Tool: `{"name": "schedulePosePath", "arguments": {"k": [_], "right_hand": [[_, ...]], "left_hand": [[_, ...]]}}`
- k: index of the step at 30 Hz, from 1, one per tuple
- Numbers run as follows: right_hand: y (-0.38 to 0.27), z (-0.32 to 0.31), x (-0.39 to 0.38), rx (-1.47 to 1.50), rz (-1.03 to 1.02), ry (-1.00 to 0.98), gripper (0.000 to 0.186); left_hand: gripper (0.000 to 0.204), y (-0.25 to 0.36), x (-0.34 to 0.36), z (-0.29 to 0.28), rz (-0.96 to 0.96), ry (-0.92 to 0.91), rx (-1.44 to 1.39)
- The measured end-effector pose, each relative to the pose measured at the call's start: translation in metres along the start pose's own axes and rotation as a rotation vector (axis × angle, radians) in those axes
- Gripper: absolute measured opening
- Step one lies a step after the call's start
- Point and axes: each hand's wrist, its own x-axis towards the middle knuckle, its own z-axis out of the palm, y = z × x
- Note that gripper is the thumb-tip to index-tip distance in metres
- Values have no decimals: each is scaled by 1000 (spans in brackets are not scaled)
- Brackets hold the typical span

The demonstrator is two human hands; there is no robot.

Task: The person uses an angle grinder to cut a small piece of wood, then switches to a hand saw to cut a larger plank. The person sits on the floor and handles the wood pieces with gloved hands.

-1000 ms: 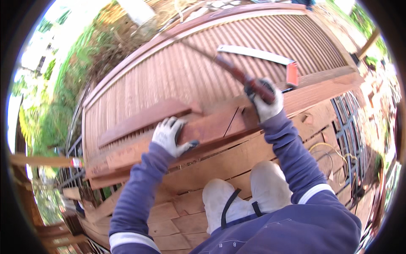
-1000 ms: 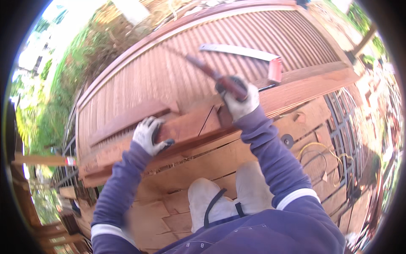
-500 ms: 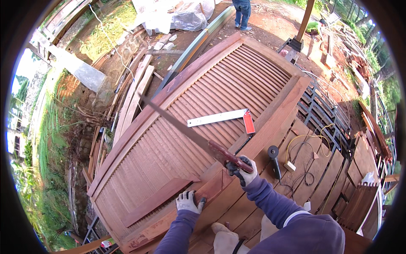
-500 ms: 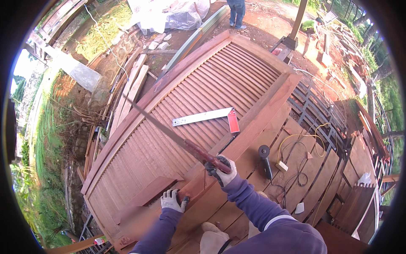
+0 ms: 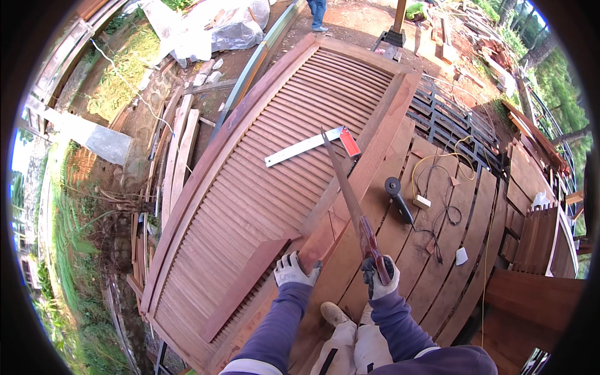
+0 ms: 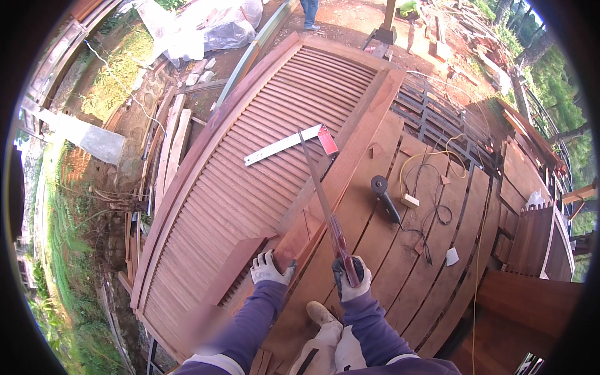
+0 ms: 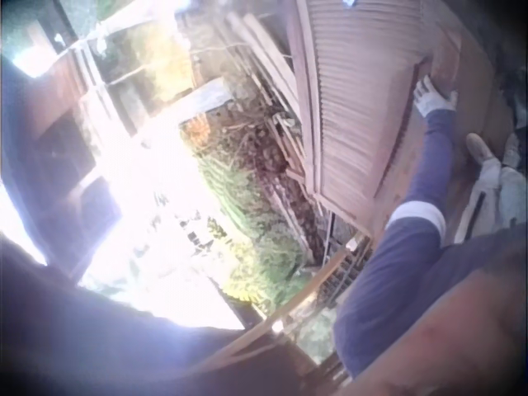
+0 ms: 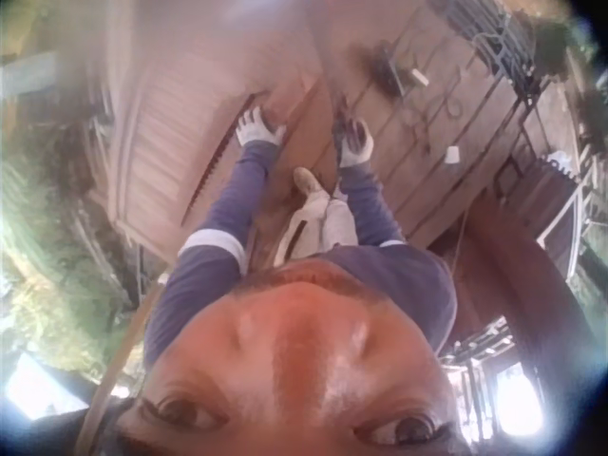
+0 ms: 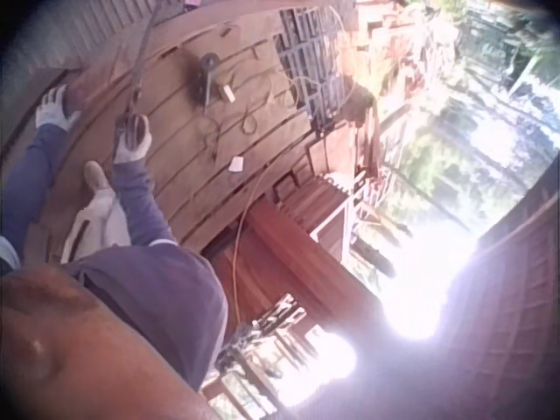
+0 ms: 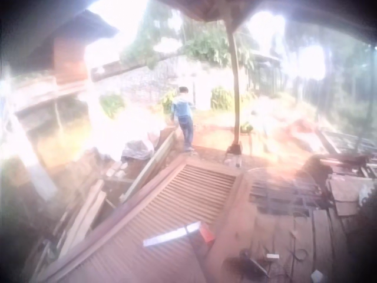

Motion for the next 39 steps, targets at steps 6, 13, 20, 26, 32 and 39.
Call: {"name": "schedulePosePath", "arguments": {"k": [6, 13, 20, 26, 32, 39], "right_hand": [[10, -7, -33, -37, 20, -6, 8], [20, -8, -72, -218, 3, -16, 12], [44, 4, -102, -395, -92, 68, 9], [54, 18, -119, -347, -72, 127, 11], [64, 19, -135, -466, -58, 151, 13], [57, 11, -203, -421, -46, 144, 11]], "left_hand": [[92, -9, -4, 10, -17, -29, 33], [88, -7, -2, 8, -46, -39, 43], [91, -5, 0, 9, -46, -71, 60], [92, -7, -2, 12, 6, -4, 36], [94, -8, 2, 11, 7, -74, 75], [93, -10, -1, 11, 18, -42, 88]]}}
